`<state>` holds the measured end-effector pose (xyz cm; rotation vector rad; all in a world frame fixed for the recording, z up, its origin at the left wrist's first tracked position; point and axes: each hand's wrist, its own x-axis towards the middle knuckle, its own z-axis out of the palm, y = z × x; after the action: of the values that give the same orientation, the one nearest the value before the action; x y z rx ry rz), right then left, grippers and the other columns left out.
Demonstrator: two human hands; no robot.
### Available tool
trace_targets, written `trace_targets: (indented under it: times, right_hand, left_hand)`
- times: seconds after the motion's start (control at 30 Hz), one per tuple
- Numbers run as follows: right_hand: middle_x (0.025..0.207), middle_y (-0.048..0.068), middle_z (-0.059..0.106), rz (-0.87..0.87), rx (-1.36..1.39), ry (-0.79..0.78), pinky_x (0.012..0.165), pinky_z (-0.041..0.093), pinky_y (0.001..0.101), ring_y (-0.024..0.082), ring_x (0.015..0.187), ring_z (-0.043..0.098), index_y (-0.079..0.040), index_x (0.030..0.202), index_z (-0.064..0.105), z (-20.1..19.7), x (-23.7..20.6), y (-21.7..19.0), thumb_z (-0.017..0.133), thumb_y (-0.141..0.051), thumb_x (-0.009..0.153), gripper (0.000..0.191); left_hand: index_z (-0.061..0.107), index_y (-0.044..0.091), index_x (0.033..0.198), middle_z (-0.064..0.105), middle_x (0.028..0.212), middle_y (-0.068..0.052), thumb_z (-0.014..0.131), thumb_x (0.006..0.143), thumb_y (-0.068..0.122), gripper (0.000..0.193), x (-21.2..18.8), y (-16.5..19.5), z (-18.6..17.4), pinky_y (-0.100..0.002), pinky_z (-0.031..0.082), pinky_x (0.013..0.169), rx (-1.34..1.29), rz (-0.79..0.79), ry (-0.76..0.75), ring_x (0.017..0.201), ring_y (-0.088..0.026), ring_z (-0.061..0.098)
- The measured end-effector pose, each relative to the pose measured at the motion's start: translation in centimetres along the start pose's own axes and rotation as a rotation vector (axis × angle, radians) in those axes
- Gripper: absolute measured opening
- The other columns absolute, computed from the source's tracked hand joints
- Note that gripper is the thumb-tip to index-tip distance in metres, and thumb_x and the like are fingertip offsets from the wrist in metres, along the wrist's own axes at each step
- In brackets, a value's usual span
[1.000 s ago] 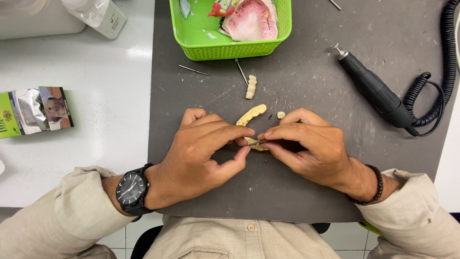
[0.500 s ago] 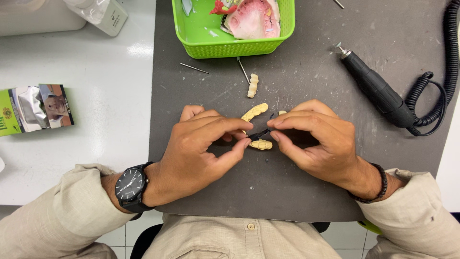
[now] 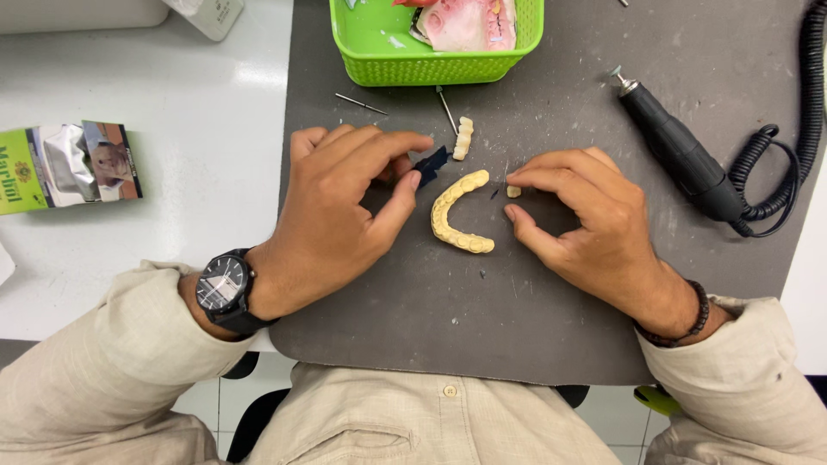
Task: The person sits at a lab bench and sets individual denture teeth into a wax denture base by hand, pressing each tooth into place along the wax rim and repositioning teeth one at a time, occasionally using a small strip of blue wax. A rotary tool and plaster model sit on the bench but are not used.
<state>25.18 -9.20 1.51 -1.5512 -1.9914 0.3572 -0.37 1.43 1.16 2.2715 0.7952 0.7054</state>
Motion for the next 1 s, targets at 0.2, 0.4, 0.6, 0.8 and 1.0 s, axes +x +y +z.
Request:
trace_targets:
  times: [0.2,0.4,0.6,0.8,1.0]
  right_hand:
    - [0.111,0.009,0.069,0.002,-0.004,0.04,0.086,0.054,0.0359,0.026,0.102,0.067,-0.006,0.11,0.072,0.4,-0.1,-0.3,0.086,-0.004,0.078,0.034]
    - [0.111,0.009,0.069,0.07,0.016,0.037,0.08,0.058,0.0303,0.02,0.096,0.07,-0.004,0.11,0.074,0.4,-0.2,-0.1,0.084,-0.003,0.081,0.031]
    - [0.103,0.008,0.069,0.061,-0.024,0.045,0.074,0.056,0.029,0.019,0.09,0.07,-0.003,0.102,0.077,0.7,-0.5,0.2,0.085,-0.002,0.084,0.021]
    - [0.104,0.009,0.073,0.004,0.106,0.072,0.076,0.059,0.0264,0.016,0.09,0.073,-0.002,0.1,0.074,0.3,-0.5,-0.1,0.084,-0.002,0.084,0.019]
    - [0.106,0.007,0.075,-0.082,0.087,-0.016,0.078,0.057,0.0292,0.02,0.091,0.072,-0.003,0.102,0.073,0.2,-0.7,-0.7,0.083,0.001,0.082,0.022]
  left_hand:
    - [0.068,0.007,0.128,0.064,0.115,-0.004,0.077,0.093,0.01,0.036,0.0,0.3,0.1,-0.041,0.031,0.098,0.095,0.124,0.107,0.108,-0.021,0.058]
    - [0.073,0.013,0.114,0.066,0.105,0.004,0.077,0.093,0.007,0.022,-0.3,0.3,0.3,-0.041,0.031,0.096,0.149,0.18,0.057,0.101,-0.016,0.06]
    - [0.074,0.006,0.122,0.061,0.11,-0.004,0.077,0.094,0.02,0.032,-0.2,-0.6,0.8,-0.045,0.029,0.091,0.242,0.103,-0.054,0.1,-0.02,0.054]
    - [0.076,0.012,0.104,0.061,0.105,0.0,0.075,0.093,0.021,0.014,0.4,-1.1,1.8,-0.044,0.029,0.09,0.208,0.065,0.002,0.102,-0.02,0.054]
    - [0.072,0.012,0.102,0.062,0.104,0.001,0.074,0.098,0.016,0.006,0.6,-1.5,2.0,-0.043,0.03,0.092,0.156,0.085,0.046,0.099,-0.019,0.055]
